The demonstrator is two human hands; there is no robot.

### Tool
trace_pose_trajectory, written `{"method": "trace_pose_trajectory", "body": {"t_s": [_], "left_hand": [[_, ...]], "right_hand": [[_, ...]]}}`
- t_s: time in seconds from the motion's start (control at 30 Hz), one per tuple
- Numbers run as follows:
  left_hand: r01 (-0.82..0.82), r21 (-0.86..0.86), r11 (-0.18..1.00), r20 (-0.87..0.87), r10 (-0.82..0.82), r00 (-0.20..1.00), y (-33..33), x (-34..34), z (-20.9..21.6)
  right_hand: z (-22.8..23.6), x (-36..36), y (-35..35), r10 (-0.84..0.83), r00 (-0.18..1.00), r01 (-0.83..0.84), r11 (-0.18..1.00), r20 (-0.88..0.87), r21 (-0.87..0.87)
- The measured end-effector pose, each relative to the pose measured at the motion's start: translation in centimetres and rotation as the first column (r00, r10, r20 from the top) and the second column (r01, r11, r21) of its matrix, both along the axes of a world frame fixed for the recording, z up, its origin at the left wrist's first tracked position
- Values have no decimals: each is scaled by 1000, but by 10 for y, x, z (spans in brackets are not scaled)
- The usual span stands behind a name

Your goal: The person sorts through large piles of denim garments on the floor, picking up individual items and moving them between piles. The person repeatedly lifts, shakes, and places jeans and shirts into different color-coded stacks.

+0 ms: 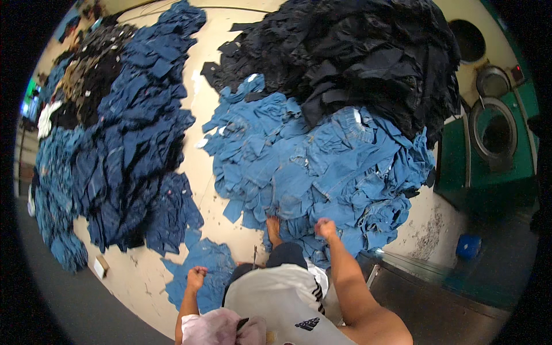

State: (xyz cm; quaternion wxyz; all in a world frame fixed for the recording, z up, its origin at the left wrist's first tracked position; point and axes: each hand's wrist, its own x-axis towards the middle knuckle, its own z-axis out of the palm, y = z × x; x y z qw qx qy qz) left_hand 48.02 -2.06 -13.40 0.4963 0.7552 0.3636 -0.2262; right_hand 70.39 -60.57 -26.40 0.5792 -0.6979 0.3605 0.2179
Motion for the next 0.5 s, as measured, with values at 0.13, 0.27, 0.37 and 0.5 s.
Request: {"method": "trace_pose_trajectory", "body": {"t_s": [0.13,0.27,0.37,0.5], "left_hand": [[165,-88,982,104,-156,982,-49,93,37],[250,-112,962,103,-239,965,-78,138,53],[453,-10,891,-25,-453,891,-86,157,53],[521,-22,853,108,-516,850,-114,208,57]], "right_hand": [[1,148,-61,52,976,88,791,210,-606],[14,247,-79,-422,833,553,628,358,-547],[51,267,-72,-440,875,482,763,200,-431],[108,235,-42,-372,852,477,842,369,-251]]}}
